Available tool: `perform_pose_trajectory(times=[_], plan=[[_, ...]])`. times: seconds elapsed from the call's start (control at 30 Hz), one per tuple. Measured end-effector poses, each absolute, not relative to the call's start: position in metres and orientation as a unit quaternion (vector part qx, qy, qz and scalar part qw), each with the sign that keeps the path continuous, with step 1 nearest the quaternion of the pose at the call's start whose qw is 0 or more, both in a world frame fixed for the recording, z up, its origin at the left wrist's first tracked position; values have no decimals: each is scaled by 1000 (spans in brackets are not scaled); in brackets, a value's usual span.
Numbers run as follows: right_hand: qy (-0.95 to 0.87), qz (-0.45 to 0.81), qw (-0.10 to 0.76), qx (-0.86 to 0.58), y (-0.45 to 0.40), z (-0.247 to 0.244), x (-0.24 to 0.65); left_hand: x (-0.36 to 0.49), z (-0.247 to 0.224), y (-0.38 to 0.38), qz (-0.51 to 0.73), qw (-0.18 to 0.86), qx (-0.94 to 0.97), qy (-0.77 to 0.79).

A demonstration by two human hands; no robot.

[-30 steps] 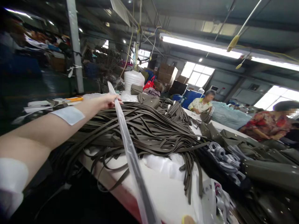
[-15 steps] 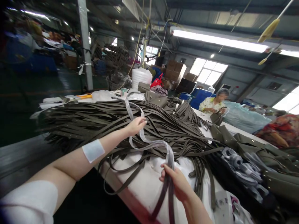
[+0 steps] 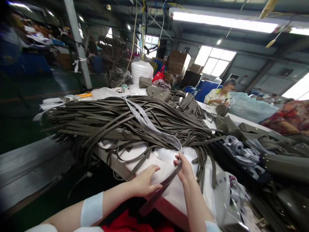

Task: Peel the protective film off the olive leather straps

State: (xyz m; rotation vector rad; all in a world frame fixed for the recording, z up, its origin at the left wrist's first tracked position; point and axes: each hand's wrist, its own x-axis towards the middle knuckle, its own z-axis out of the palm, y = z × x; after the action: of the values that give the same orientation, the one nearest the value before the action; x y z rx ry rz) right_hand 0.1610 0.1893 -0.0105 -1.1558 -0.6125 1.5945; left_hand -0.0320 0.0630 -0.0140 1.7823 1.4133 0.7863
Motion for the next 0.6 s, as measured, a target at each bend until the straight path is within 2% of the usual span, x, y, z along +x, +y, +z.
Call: perform_pose_trajectory(times=[0.2, 0.37, 0.6], plan=[[-305, 631, 532, -475, 183, -11, 161, -12, -23, 54, 171, 377, 728, 546], [-328, 571, 552, -511, 195, -15, 175, -20, -11, 50, 193, 362, 721, 558], [-388, 504, 557, -533, 200, -17, 183, -22, -5, 43, 228, 422, 651, 589]])
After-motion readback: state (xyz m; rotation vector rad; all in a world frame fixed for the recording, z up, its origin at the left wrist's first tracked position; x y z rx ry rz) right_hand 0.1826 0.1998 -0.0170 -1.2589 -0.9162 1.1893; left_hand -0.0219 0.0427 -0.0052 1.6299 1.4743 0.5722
